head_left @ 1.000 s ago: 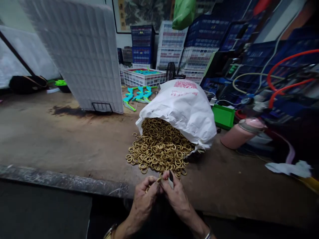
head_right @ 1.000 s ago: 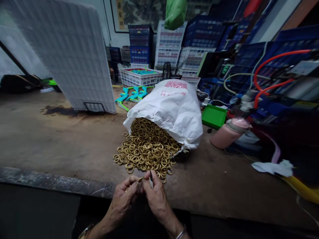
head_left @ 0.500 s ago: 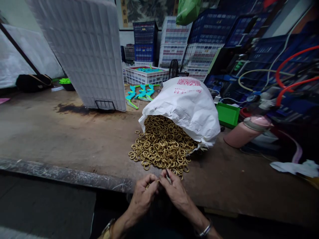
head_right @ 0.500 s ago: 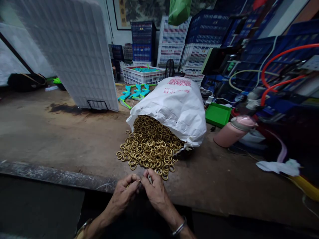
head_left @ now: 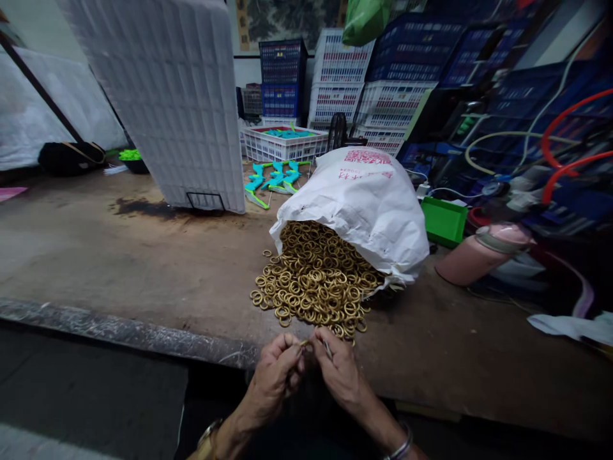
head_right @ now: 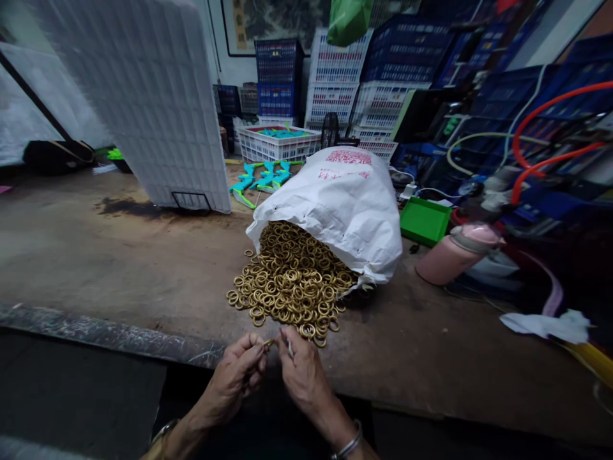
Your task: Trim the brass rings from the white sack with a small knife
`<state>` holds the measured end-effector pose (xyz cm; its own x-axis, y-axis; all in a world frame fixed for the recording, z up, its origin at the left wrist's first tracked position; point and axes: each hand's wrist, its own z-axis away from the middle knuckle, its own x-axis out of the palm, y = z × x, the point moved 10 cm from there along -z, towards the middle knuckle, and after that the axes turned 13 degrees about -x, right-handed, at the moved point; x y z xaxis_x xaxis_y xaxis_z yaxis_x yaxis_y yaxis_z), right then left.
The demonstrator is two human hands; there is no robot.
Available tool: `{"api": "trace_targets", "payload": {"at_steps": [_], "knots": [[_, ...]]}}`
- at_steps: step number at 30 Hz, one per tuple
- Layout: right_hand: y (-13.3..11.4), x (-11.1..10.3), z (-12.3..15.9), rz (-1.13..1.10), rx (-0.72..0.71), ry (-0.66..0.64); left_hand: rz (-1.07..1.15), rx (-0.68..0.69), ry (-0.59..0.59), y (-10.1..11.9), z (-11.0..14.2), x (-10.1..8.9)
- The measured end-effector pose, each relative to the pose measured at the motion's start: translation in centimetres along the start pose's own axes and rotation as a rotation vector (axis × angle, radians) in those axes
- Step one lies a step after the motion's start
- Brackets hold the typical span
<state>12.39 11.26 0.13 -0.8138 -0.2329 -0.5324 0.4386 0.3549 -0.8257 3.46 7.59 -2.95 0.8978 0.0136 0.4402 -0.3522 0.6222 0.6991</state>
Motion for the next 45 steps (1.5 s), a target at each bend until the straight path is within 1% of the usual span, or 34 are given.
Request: {"api": "trace_targets", "payload": {"at_steps": [3, 6, 11, 14, 16, 21, 23, 25, 27, 29, 31, 33, 35, 39, 42, 45], "knots": [[-0.4, 1.1, 0.3, 0.197, -0.077, -0.114, -0.068, 0.053, 0.050, 0.1, -0.3, -0.6], [-0.2, 2.0, 0.5, 0.319, -0.093, -0.193, -0.116, 0.101, 0.095, 0.2, -0.5, -1.1], [-0.5, 2.4, 0.5, 0.338, -0.135, -0.248, -0.188, 0.179, 0.124, 0.8, 0.0, -1.3], [-0.4, 2.7, 0.7, 0.343, -0.131, -0.286, -0.239, 0.250, 0.106, 1.7, 0.8, -0.8], [-0.4, 2.8, 0.8, 0.365, -0.122, -0.295, -0.261, 0.264, 0.092, 2.0, 1.2, -0.6], [-0.8, 3.1, 0.4, 0.476, -0.112, -0.270, -0.258, 0.193, 0.113, 1.9, 2.3, -1.2], [-0.9, 2.6, -0.3, 0.550, -0.097, -0.249, -0.254, 0.182, 0.103, 1.8, 2.9, -1.2], [-0.6, 1.5, -1.1, 0.631, -0.054, -0.211, -0.220, 0.144, 0.054, 1.4, 3.3, -1.0], [-0.4, 0.3, -1.9, 0.693, -0.024, -0.161, -0.105, 0.046, -0.010, 0.5, 3.1, -0.9], [-0.6, -0.5, -2.7, 0.730, -0.041, -0.119, 0.054, -0.039, -0.049, -0.2, 2.6, -1.2], [-0.8, -0.8, -3.4, 0.753, -0.071, -0.085, 0.166, -0.052, -0.062, -0.2, 2.0, -1.6], [-0.8, -0.9, -4.1, 0.777, -0.081, -0.062, 0.204, -0.042, -0.062, -0.1, 1.6, -2.0], [-0.6, -0.7, -4.7, 0.805, -0.072, -0.065, 0.223, -0.052, -0.068, -0.2, 1.4, -2.2], [-0.4, -0.1, -5.9, 0.872, -0.040, -0.114, 0.285, -0.065, -0.112, -0.4, 1.4, -2.1], [-0.5, 0.0, -6.3, 0.909, -0.003, -0.146, 0.340, -0.086, -0.146, -0.7, 1.1, -2.2], [-0.6, -0.2, -6.4, 0.891, 0.007, -0.157, 0.403, -0.101, -0.174, -1.1, 0.5, -2.5]]}}
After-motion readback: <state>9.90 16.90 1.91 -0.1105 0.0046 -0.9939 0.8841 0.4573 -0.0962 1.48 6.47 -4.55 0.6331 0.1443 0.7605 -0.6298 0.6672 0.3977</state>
